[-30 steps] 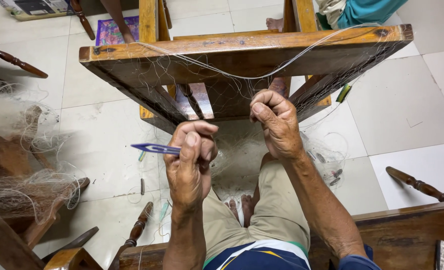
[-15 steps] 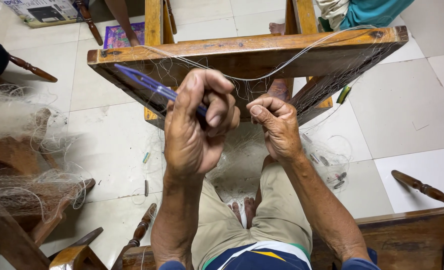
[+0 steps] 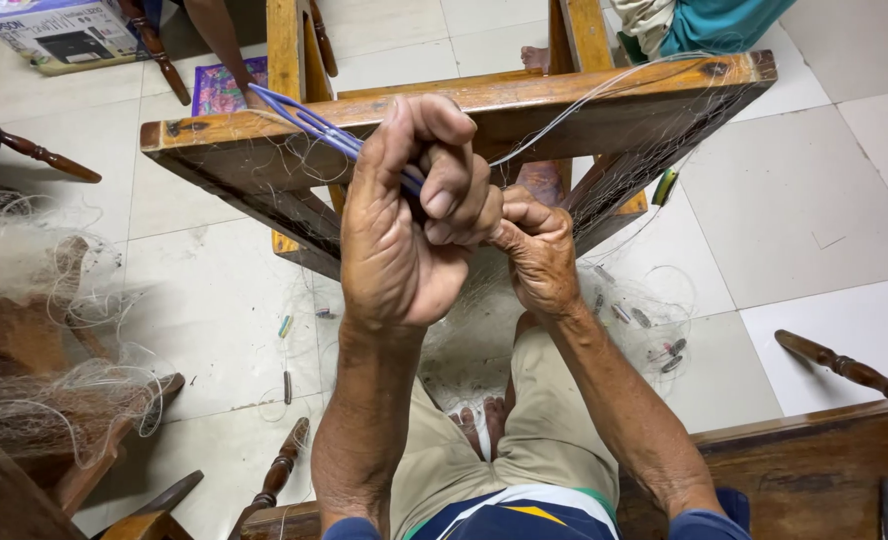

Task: Weaving and repairing a fishing net using a netting needle and scissors

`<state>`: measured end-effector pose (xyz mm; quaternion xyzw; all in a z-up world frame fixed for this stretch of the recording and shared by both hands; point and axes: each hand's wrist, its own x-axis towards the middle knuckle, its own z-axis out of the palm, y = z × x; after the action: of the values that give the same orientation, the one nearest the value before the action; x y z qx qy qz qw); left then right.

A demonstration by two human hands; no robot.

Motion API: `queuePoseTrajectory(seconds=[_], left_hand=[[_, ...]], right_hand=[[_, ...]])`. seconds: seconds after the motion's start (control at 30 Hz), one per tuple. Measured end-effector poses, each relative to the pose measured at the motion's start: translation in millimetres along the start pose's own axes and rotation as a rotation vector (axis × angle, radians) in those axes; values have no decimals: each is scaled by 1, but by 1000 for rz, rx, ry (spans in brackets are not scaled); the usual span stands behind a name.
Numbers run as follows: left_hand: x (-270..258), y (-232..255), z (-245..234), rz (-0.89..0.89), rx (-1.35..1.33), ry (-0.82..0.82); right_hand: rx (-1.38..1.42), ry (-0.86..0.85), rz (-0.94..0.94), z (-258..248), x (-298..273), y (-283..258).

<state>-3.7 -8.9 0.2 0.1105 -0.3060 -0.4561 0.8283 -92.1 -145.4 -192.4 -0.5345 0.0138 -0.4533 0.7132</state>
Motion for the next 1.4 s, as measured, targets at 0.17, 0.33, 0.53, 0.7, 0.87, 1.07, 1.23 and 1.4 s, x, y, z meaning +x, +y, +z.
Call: queuePoseTrajectory(seconds=[0.17,0.33,0.53,0.7,0.87,1.07,1.23,1.4], left_hand=[[5,-10,-1,27,-17,23],[8,-13,-4,39,-9,62],[13,-15,-12,55,-22,42],[18,-13,-16,55,-28,46],[25,-15,-21,67,-20,56],[34,-21,-26,71,-15,78],[40,-22,-27,73,12,73],[43,-22,-33,74,29,82]], right_hand=[[-95,101,-66,-5,0,3],[-288,70,-134,-4,-2,-10],[-256,37,-102,2,-3,-11],[-303,41,-106,3,-4,-9],[-331,8,-101,4,-1,-13],[-309,-34,-94,-1,-2,-13],[-231,-51,-86,-4,-2,-12],[-120,-42,-62,-4,-1,-8]])
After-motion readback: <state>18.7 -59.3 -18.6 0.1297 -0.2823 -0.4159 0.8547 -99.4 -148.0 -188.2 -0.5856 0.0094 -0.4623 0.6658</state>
